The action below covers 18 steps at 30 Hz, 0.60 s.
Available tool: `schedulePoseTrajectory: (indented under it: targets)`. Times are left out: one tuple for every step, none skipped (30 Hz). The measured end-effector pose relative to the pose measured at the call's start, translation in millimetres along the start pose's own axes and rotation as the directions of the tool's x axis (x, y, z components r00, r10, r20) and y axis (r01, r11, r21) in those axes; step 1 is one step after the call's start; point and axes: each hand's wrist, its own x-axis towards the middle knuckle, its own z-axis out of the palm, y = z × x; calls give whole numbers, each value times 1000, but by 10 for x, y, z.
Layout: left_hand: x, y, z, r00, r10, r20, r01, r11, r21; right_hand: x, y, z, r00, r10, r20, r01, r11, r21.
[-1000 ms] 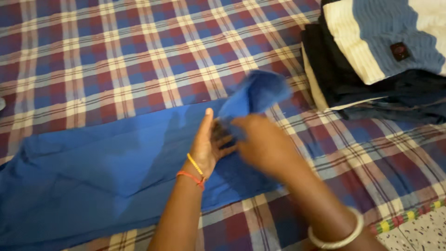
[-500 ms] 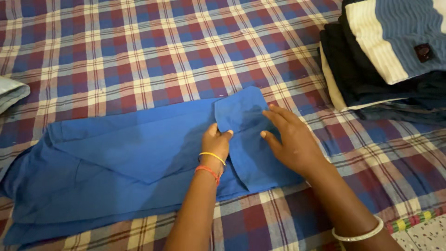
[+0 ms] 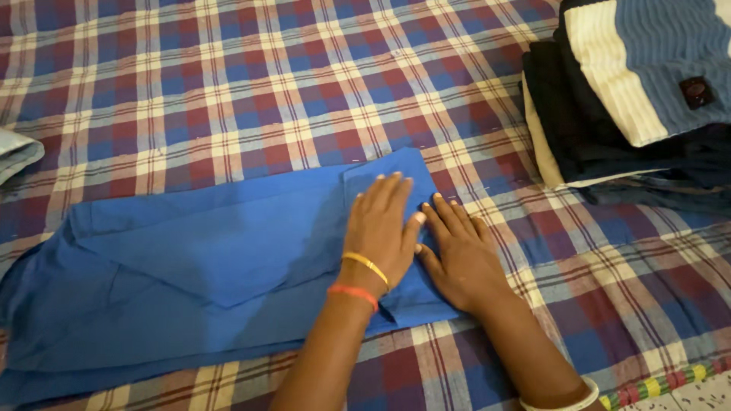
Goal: The person folds a blue shirt on a plaid bedsheet. They smooth the fabric, fold the sleeves inward, fold the bottom up, and then fold the shirt in half to create a compact rectangle.
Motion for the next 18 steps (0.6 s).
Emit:
schedulePoseTrajectory:
  targets:
    - [13,-29,60,995,-46,83,42,998,51,-12,9,8,1000,2,-8,-2,1000,23]
    - [25,-74,122,982,-97,159,81,991,106,-16,22,13,1000,0,-17,1,999,44]
    - [28,-122,185,961,-152,231,116,980,163,-23,27,19,1000,-1,-8,1,1000,23]
    - [6,-172,231,961,-157,228,112,974,198,-17,20,25,1000,-2,-2,2,1000,4]
    - [-40,-215,271,961,-162,224,109,966,233,-7,15,27,1000,-2,4,2,1000,-15]
    - [-64,-256,316,961,-164,221,102,958,267,3,15,33,1000,-4,0,4,1000,-23]
    - [-58,-294,357,958,-170,229,105,957,270,16,19,38,1000,-7,-4,7,999,-32]
    - [-78,-313,388,954,-180,239,112,955,274,4,17,42,1000,-10,-4,10,999,-39]
    - [-101,-317,409,950,-191,249,119,953,278,-11,16,43,1000,-2,3,2,999,-37]
    - [-104,-319,414,952,-190,241,120,953,277,3,17,40,1000,1,8,0,999,-36]
    - [-101,-310,411,954,-190,232,122,953,277,16,16,35,1000,4,12,-3,999,-35]
    - [-102,-294,393,956,-190,225,124,953,277,21,10,31,1000,13,23,-12,1000,-22]
    - [-101,-277,363,957,-190,218,126,952,279,19,0,27,999,22,34,-21,1000,-10]
    - [-86,-247,334,960,-187,209,125,952,278,19,0,15,999,32,43,-32,1000,-2]
    - [-73,-217,303,962,-184,200,124,953,277,13,-4,9,999,34,27,-34,999,17]
    - [-51,-182,287,953,-212,218,141,943,302,3,4,6,999,36,11,-36,999,32]
    - [-21,-152,277,942,-241,235,157,932,327,-5,12,10,999,38,-5,-38,998,47]
    - [15,-125,274,928,-271,255,172,920,351,-21,10,19,999,29,-15,-29,999,36]
